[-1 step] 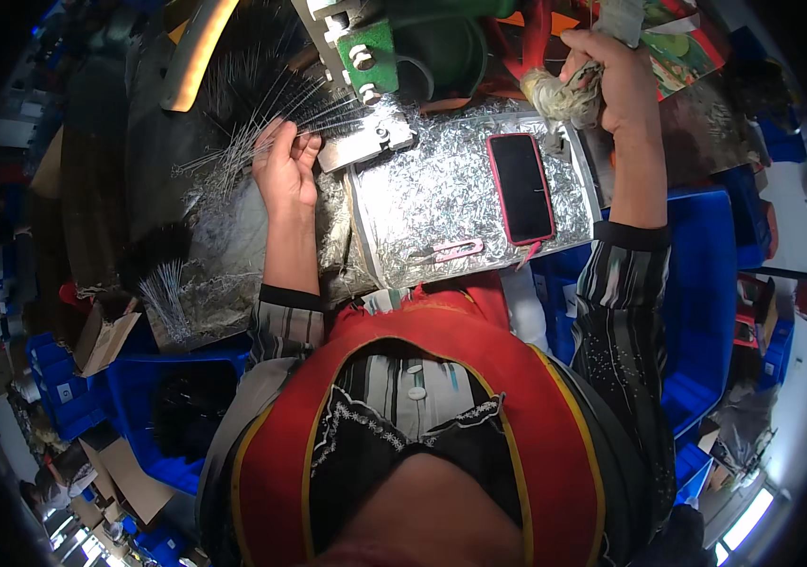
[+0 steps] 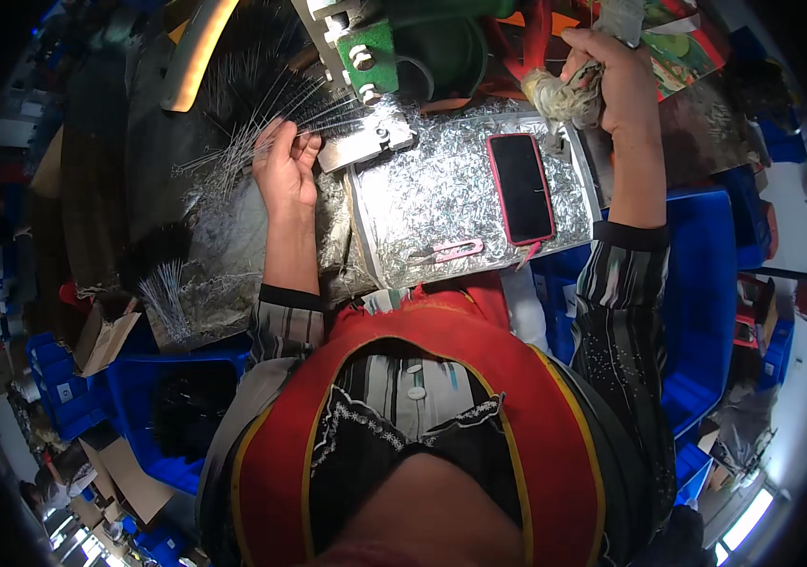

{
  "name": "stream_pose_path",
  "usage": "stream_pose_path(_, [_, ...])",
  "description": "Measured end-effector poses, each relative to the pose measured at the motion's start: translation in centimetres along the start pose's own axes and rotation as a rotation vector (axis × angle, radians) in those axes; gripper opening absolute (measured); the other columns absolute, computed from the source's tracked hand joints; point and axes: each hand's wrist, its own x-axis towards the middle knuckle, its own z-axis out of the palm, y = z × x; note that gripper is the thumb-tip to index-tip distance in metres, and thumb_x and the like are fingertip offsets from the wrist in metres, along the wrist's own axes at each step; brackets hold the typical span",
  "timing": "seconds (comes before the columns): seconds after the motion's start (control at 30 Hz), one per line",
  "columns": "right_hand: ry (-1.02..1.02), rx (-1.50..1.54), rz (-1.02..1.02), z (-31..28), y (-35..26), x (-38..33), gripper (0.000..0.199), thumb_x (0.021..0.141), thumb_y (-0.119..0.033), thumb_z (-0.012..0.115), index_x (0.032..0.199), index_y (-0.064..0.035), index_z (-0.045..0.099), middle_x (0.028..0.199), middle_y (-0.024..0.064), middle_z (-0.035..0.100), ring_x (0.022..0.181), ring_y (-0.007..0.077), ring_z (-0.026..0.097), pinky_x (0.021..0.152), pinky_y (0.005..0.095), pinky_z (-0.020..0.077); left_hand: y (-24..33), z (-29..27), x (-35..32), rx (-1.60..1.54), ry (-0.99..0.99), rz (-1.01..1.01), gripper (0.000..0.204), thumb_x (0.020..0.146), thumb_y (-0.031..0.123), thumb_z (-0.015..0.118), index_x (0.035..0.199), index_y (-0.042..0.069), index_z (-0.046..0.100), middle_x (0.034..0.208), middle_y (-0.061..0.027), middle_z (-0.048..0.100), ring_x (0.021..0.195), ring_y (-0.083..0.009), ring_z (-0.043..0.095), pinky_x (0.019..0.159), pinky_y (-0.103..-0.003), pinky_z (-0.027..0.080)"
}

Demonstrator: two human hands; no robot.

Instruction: Assembling and bundling black bristles into fan-like structures using a production machine on a factory workshop floor.

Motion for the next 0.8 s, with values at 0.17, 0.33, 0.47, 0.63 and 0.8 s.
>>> stream_pose_path(0.17, [0.03, 0.143, -0.347, 0.0, 6.0, -0.4, 0.021, 0.071, -0.007, 0.057, 0.053, -0.0012, 0.049, 0.052, 0.0079, 0.049, 0.048, 0.0162, 0.05, 0.052, 0.0277, 0.0412, 0.2, 0.7, -0.2, 0.041, -0.021, -0.014, 0.025, 0.075, -0.001, 0.058, 0.097, -0.001, 0.048, 0.076, -0.0069, 0.053, 0.06, -0.0139, 0.052, 0.053, -0.026, 0.048])
stream_pose_path(0.33, [-0.162, 0.123, -0.352, -0.8, 6.0, 0.4, 0.021, 0.073, -0.004, 0.053, 0.053, -0.0017, 0.049, 0.053, 0.0075, 0.049, 0.049, 0.0163, 0.048, 0.058, 0.029, 0.0422, 0.2, 1.0, 0.1, 0.098, -0.036, -0.018, 0.017, 0.076, 0.001, 0.059, 0.092, -0.002, 0.052, 0.075, -0.0072, 0.054, 0.059, -0.0139, 0.054, 0.051, -0.024, 0.05])
stream_pose_path(0.47, [-0.116, 0.128, -0.129, -0.5, 2.9, -0.1, 0.021, 0.072, -0.007, 0.056, 0.053, -0.0019, 0.049, 0.052, 0.0076, 0.049, 0.05, 0.0169, 0.049, 0.055, 0.0286, 0.0418, -0.1, 1.0, -0.1, 0.073, 0.015, 0.003, 0.019, 0.075, 0.001, 0.06, 0.093, -0.003, 0.052, 0.076, -0.0082, 0.055, 0.059, -0.014, 0.053, 0.049, -0.022, 0.048])
stream_pose_path(0.63, [-0.058, 0.047, 0.013, -1.2, 0.7, 0.4, 0.021, 0.069, -0.009, 0.061, 0.053, -0.0024, 0.05, 0.049, 0.0068, 0.05, 0.047, 0.0165, 0.051, 0.048, 0.028, 0.0406, -0.4, 1.4, -0.1, 0.086, 0.067, 0.024, 0.019, 0.076, 0.001, 0.06, 0.093, -0.003, 0.052, 0.077, -0.0081, 0.055, 0.058, -0.0137, 0.054, 0.047, -0.021, 0.046])
stream_pose_path(0.8, [-0.089, 0.0, 0.054, -1.0, -0.8, 0.5, 0.022, 0.068, -0.01, 0.062, 0.051, -0.0035, 0.05, 0.048, 0.0069, 0.049, 0.046, 0.0165, 0.051, 0.047, 0.027, 0.04, -0.2, 1.7, -0.1, 0.108, 0.071, 0.02, 0.015, 0.076, 0.003, 0.061, 0.089, -0.001, 0.054, 0.073, -0.0065, 0.056, 0.056, -0.0124, 0.056, 0.045, -0.02, 0.049])
